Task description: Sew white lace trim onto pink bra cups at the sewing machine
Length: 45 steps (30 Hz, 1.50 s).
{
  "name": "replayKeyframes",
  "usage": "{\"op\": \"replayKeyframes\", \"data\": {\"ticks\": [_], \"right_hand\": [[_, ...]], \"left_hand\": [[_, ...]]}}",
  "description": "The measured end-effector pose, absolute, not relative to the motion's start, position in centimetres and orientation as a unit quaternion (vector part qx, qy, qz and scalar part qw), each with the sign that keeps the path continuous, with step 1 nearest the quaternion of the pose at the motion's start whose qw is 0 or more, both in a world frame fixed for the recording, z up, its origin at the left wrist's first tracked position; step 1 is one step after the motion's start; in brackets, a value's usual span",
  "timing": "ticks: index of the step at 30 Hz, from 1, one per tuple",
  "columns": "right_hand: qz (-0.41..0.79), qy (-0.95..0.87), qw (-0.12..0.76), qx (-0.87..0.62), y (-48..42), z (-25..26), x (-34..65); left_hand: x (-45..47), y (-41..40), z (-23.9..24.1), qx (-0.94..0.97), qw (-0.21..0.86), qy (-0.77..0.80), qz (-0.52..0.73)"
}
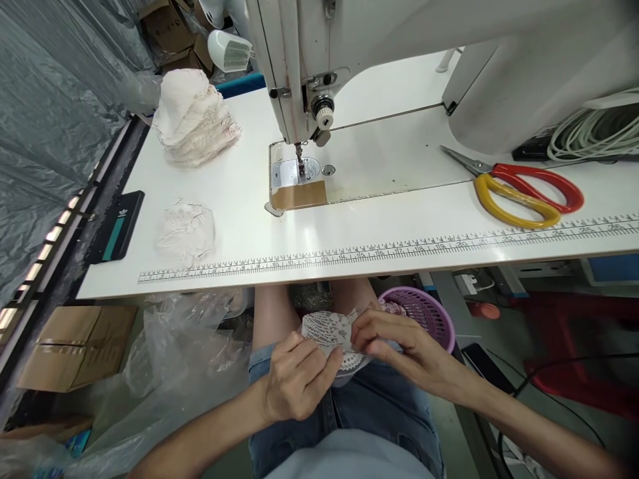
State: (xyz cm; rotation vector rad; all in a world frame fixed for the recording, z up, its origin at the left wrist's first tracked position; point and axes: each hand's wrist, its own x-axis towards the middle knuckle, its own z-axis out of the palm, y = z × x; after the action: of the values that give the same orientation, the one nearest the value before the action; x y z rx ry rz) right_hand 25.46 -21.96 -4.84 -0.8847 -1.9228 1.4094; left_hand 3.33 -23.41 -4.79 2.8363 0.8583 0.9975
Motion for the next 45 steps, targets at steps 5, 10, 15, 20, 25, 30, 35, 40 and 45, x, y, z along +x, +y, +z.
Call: {"op": "replayKeyframes", "data": {"ticks": [5, 10, 15, 20, 25, 30, 35, 40, 45], "right_hand": [[0.525, -0.719, 0.285, -0.355, -22.1, -4.9, 25.0], [0.489, -0.741, 0.270, -0.372, -22.5, -5.0, 24.4], [0.444, -0.781, 0.251, -0.361, -22.6, -4.9, 24.0], [0.411, -0.788, 0.226, -0.399, -22.1, -6.8, 28.6], [0.289, -0.790, 0.194, -0.505, -22.6, -9.2, 33.3], [0.406, -0.801, 0.168, -0.406, -23.2, -6.8, 27.8], [0.607, -0.695, 0.147, -0.356, -21.5, -5.8, 23.5], [0.770, -0.565, 0.111, -0.274, -20.4, -6.0, 24.0], [0.788, -0.537, 0.135, -0.269, -20.5, -5.9, 23.8]], "left_hand": [[3.5, -23.1, -4.4, 0.919, -0.014, 0.249, 0.306], [3.9, -23.1, -4.3, 0.920, -0.017, 0.255, 0.297], [4.1, -23.3, -4.7, 0.916, -0.012, 0.267, 0.300], [3.9, -23.6, -5.2, 0.901, 0.017, 0.313, 0.300], [4.1, -22.9, -4.5, 0.831, 0.240, 0.441, 0.240], [4.3, -21.6, -3.4, 0.647, 0.527, 0.541, 0.103], [3.4, -21.0, -2.5, 0.490, 0.667, 0.559, 0.058], [2.6, -21.2, -2.4, 0.364, 0.756, 0.538, 0.075], [2.4, -21.1, -2.5, 0.360, 0.772, 0.517, 0.090]]}}
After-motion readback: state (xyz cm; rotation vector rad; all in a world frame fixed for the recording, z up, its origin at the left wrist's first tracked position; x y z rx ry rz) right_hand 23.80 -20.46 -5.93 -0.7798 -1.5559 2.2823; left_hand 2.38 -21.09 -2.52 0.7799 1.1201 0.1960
